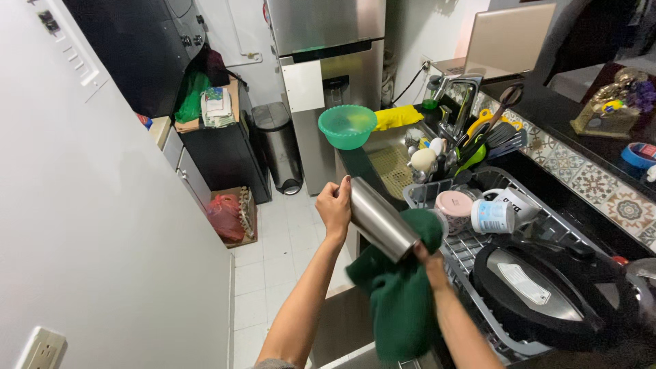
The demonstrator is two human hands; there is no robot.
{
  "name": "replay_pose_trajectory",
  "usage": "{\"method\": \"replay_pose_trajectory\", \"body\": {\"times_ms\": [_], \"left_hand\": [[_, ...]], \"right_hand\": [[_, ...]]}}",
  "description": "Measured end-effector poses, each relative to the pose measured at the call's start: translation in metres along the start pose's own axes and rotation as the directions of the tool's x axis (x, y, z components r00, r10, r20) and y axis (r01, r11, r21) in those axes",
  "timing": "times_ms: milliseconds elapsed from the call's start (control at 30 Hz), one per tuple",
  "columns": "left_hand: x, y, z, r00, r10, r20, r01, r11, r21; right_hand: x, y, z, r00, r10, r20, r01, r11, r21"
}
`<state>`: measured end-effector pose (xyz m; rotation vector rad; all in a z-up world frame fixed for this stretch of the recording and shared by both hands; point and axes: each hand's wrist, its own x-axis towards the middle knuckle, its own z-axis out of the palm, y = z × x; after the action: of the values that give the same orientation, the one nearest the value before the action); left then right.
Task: The person wipes down parts of a citrus juicer with a cloth, retrieves the main unit from a cabinet, and assembles the juicer components before drying a travel mug.
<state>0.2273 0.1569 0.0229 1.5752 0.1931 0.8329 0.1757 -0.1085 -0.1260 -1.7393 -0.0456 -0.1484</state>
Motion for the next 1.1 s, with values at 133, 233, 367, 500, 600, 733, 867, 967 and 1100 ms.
{"method": "replay_pose_trajectory", "body": {"times_ms": [133,233,367,500,600,733,867,967,1100], "left_hand": [[-0.001,-0.007,-0.017,0.954,-0.09,0.287,0.117,0.99,-0.078],[-0.026,0.02,-0.052,0.714,-0.132,0.687,0.396,0.886,-0.241],[-0.054,0.084,-0.088,0.552,0.062,0.831,0.433,0.831,-0.35],[-0.073,0.063,-0.092,0.586,0.119,0.801,0.242,0.918,-0.313],[-0.086,0.065,-0.093,0.679,0.243,0.693,-0.249,0.964,-0.094],[-0.105,0.006,-0.072,0.724,0.274,0.633,-0.468,0.869,0.16],[-0.11,-0.008,-0.07,0.753,0.216,0.621,-0.474,0.834,0.284],[-0.109,-0.024,-0.07,0.783,0.259,0.565,-0.403,0.904,0.143],[-0.115,-0.027,-0.079,0.798,0.279,0.535,-0.398,0.91,0.119]], "right_hand": [[0.012,-0.03,-0.033,0.997,0.014,-0.082,-0.005,0.994,0.11],[0.028,-0.036,-0.054,0.988,-0.086,-0.127,0.098,0.991,0.094],[0.027,-0.105,-0.054,0.949,-0.104,-0.296,0.144,0.983,0.116],[-0.002,-0.158,-0.061,0.864,-0.145,-0.482,0.294,0.922,0.25],[-0.009,-0.162,-0.055,0.826,-0.303,-0.476,0.375,0.925,0.062],[-0.007,-0.168,-0.006,0.895,-0.402,-0.193,0.367,0.91,-0.193],[-0.031,-0.21,0.027,0.859,-0.506,0.079,0.483,0.748,-0.455],[-0.036,-0.2,0.049,0.761,-0.595,0.26,0.646,0.652,-0.398],[-0.05,-0.218,0.063,0.494,-0.789,0.367,0.87,0.448,-0.207]]}}
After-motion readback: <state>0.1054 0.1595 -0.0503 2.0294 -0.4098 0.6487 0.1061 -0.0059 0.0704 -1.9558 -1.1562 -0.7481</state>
